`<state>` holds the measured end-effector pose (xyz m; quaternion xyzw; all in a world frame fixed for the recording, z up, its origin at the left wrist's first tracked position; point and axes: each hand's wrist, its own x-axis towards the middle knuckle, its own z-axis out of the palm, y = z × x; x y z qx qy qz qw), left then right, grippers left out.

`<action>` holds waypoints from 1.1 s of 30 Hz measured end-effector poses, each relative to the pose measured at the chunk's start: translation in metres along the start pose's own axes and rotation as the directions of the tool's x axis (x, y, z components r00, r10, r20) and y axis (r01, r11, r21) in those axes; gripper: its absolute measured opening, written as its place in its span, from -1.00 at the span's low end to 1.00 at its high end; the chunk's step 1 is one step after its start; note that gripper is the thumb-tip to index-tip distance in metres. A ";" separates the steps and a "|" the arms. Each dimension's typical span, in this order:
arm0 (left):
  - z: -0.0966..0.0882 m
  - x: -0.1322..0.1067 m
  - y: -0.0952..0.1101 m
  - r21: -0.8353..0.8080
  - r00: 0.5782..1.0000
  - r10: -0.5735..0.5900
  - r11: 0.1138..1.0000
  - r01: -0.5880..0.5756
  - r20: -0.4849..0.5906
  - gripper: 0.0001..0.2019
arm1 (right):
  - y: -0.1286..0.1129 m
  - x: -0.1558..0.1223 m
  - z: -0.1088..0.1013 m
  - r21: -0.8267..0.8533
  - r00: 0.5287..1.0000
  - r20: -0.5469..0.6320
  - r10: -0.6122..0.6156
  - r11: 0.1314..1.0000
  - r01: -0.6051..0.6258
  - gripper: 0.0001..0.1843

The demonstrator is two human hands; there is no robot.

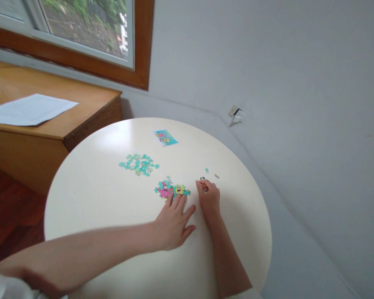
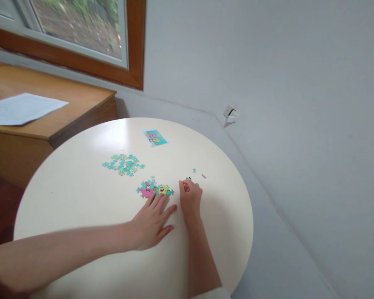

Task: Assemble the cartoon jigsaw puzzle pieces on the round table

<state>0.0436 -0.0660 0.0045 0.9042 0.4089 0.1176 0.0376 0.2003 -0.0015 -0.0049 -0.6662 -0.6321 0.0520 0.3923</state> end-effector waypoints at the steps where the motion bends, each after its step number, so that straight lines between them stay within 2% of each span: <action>1: 0.000 0.000 0.000 0.000 1.000 0.000 1.000 0.000 0.000 -0.45 | 0.000 0.000 0.000 -0.002 1.000 -0.007 0.007 1.000 -0.007 -0.72; 9: -0.002 0.007 -0.001 0.004 0.998 -0.060 0.998 0.060 0.002 -0.38 | 0.001 -0.001 0.001 0.017 0.999 -0.041 -0.013 1.000 0.014 -0.67; 15: 0.007 0.009 -0.003 0.056 0.995 -0.096 0.994 0.097 -0.023 -0.34 | 0.004 0.000 0.001 0.005 0.998 -0.045 -0.033 0.999 0.033 -0.71; 17: 0.010 0.010 -0.003 0.068 0.993 -0.119 0.990 0.120 -0.022 -0.33 | 0.003 -0.002 0.000 -0.008 0.998 0.001 -0.063 0.998 0.063 -0.76; 20: 0.012 0.009 -0.003 0.073 0.991 -0.133 0.988 0.134 -0.017 -0.31 | 0.000 -0.005 -0.002 -0.028 0.984 0.137 -0.113 0.993 0.118 -0.88; 24: 0.011 0.009 -0.004 0.069 0.992 -0.126 0.990 0.126 -0.006 -0.30 | -0.003 -0.008 -0.005 -0.045 0.954 0.282 -0.099 0.992 0.116 -0.92; 27: 0.009 0.009 -0.004 0.067 0.993 -0.119 0.991 0.118 0.010 -0.30 | -0.003 -0.007 -0.003 -0.063 0.951 0.301 -0.075 0.993 0.098 -0.95; 33: 0.007 0.010 -0.004 0.072 0.990 -0.129 0.990 0.125 0.051 -0.30 | -0.002 -0.009 0.002 -0.118 0.960 0.260 -0.100 0.984 0.135 -0.94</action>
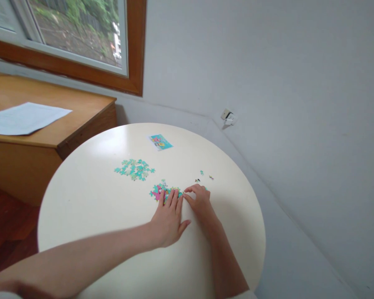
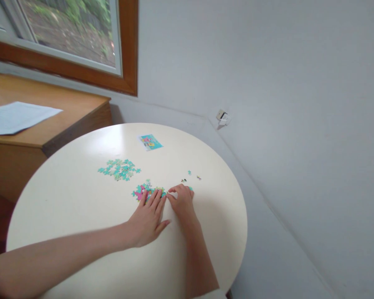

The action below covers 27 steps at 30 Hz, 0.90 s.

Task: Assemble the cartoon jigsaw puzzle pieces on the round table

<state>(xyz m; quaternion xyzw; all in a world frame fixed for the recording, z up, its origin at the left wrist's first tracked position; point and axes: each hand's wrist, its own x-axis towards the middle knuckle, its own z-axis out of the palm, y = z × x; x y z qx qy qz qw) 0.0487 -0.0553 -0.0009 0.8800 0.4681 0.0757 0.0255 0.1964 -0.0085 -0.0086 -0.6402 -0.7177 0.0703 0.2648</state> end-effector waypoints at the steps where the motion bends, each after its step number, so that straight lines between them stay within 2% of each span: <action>1: -0.001 0.000 0.000 0.000 1.000 -0.001 1.000 0.001 0.002 -0.30 | -0.001 0.000 0.000 -0.008 1.000 -0.005 0.004 1.000 -0.004 -0.94; 6: -0.004 0.000 0.001 0.003 0.999 -0.010 1.000 0.010 0.032 -0.30 | -0.003 0.000 0.002 -0.011 1.000 -0.025 0.007 1.000 -0.007 -0.86; 14: 0.000 0.000 -0.001 0.004 1.000 -0.004 1.000 0.004 0.003 -0.30 | -0.003 -0.001 0.007 -0.106 0.992 -0.113 0.057 0.992 -0.069 -0.73; 20: -0.001 0.001 0.000 0.004 1.000 -0.003 1.000 0.003 0.020 -0.31 | -0.009 -0.002 0.004 -0.138 0.989 -0.076 0.125 0.981 -0.134 -0.70; 27: -0.004 0.001 0.001 0.006 0.999 -0.005 1.000 0.004 0.049 -0.30 | -0.015 -0.001 0.000 -0.078 0.971 -0.032 0.238 0.968 -0.240 -0.70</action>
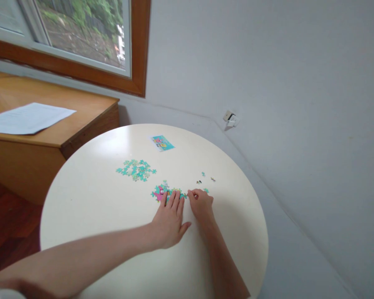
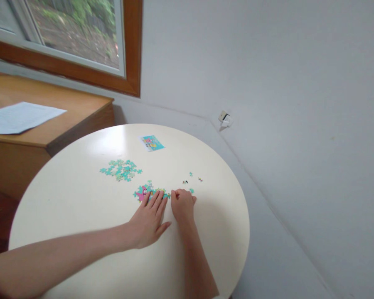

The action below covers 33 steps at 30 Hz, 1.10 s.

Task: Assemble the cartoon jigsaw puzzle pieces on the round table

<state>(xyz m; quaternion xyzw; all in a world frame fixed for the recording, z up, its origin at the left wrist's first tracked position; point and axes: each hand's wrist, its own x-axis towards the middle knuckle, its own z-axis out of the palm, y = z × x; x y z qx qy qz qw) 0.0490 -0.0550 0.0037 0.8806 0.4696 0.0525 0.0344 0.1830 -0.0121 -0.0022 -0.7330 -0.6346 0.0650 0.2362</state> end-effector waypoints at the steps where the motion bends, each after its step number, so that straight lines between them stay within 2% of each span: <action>1: 0.000 0.000 0.000 -0.001 1.000 0.002 1.000 -0.002 0.002 -0.30 | -0.001 0.000 0.000 0.021 1.000 0.002 0.011 1.000 -0.011 -0.70; 8: 0.000 0.001 0.000 -0.019 1.000 0.010 1.000 -0.010 0.021 -0.29 | -0.004 -0.001 -0.002 0.153 0.999 0.046 -0.007 0.988 0.000 -0.66; 16: 0.003 0.000 -0.001 -0.005 1.000 0.009 1.000 -0.009 0.004 -0.30 | -0.002 -0.002 -0.004 0.065 0.997 -0.058 -0.057 0.996 0.061 -0.75; 22: 0.003 0.000 0.000 -0.011 1.000 0.011 1.000 -0.012 -0.006 -0.30 | 0.001 -0.002 -0.002 0.112 0.997 0.002 -0.080 0.991 0.079 -0.85; 33: 0.003 0.000 0.000 -0.012 0.999 0.009 1.000 -0.010 -0.041 -0.32 | 0.005 0.002 0.001 0.171 0.995 0.024 -0.095 0.981 0.089 -0.88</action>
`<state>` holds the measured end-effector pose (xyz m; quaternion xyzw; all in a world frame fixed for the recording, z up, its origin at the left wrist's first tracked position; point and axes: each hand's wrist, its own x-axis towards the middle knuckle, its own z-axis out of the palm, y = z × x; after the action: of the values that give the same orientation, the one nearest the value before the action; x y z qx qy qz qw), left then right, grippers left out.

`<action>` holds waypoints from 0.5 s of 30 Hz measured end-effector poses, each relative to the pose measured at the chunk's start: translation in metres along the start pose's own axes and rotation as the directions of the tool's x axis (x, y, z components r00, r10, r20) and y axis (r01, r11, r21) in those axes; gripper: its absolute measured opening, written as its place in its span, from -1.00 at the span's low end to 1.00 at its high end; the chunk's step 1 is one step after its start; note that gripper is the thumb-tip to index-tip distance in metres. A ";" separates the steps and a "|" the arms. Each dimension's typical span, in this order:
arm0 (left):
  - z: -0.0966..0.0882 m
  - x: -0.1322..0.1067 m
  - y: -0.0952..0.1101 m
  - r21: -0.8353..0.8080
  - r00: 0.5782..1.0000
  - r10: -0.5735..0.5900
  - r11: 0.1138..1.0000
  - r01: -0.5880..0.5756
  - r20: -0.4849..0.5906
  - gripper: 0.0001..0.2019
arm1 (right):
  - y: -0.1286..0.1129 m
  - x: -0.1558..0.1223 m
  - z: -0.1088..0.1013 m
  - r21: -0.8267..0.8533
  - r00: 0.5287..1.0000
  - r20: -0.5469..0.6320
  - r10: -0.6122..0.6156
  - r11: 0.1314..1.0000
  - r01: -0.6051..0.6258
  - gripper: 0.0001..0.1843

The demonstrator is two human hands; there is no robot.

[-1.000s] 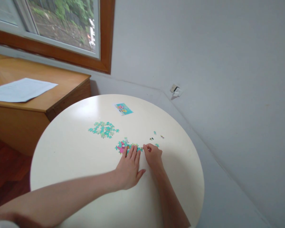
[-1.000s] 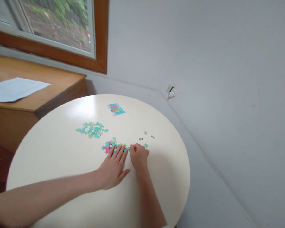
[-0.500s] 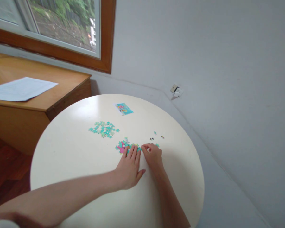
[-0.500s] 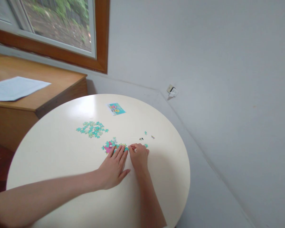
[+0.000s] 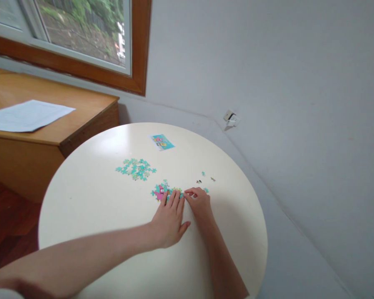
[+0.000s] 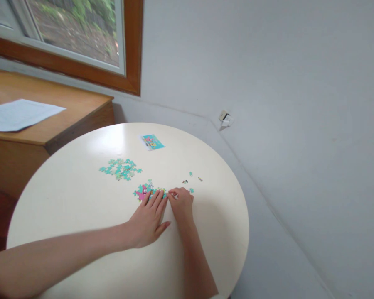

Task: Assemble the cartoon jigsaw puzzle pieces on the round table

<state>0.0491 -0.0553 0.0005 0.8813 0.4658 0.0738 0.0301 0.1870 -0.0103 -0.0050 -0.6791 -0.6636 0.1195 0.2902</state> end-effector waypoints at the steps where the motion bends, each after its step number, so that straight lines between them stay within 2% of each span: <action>1: 0.000 0.000 0.000 0.000 1.000 -0.003 1.000 0.003 0.005 -0.32 | 0.000 0.000 0.000 0.005 1.000 0.010 -0.004 1.000 0.004 -0.88; 5: 0.002 0.000 0.000 0.008 1.000 0.003 1.000 -0.003 -0.011 -0.31 | 0.001 0.000 0.000 0.016 0.999 0.032 -0.015 1.000 0.014 -0.89; 15: -0.001 0.001 -0.001 -0.003 1.000 0.006 1.000 -0.006 -0.003 -0.31 | -0.001 -0.001 0.001 0.033 0.999 -0.050 0.003 0.999 -0.002 -0.79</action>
<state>0.0487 -0.0544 0.0017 0.8825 0.4631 0.0760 0.0305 0.1860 -0.0107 -0.0057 -0.6778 -0.6532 0.1139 0.3176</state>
